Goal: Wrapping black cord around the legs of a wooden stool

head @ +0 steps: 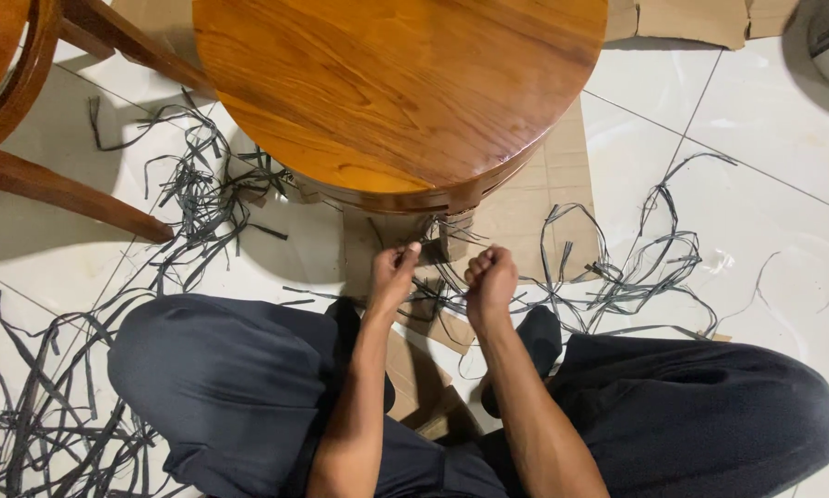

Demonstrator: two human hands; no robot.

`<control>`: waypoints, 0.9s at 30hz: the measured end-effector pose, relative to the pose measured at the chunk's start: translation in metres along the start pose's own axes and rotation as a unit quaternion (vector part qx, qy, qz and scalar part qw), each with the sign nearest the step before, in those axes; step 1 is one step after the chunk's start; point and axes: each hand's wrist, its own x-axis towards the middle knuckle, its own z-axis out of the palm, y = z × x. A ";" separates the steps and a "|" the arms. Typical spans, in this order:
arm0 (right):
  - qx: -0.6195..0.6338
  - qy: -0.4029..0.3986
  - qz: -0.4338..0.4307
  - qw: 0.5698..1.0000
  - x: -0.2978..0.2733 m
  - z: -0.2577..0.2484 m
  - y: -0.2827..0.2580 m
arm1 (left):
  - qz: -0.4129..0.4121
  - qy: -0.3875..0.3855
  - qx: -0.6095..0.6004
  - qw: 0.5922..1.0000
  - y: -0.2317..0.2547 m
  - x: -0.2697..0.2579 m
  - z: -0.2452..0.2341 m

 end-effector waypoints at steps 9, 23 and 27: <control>0.056 -0.079 0.100 0.990 0.121 -0.016 -0.046 | -0.194 0.081 0.101 0.973 -0.015 0.073 0.028; -0.161 -0.003 -0.089 0.983 0.176 0.035 -0.050 | 0.058 -0.028 0.454 0.889 -0.028 0.086 0.025; -0.194 0.028 -0.151 0.969 0.166 0.032 -0.040 | 0.172 -0.046 0.567 0.804 -0.052 0.077 0.011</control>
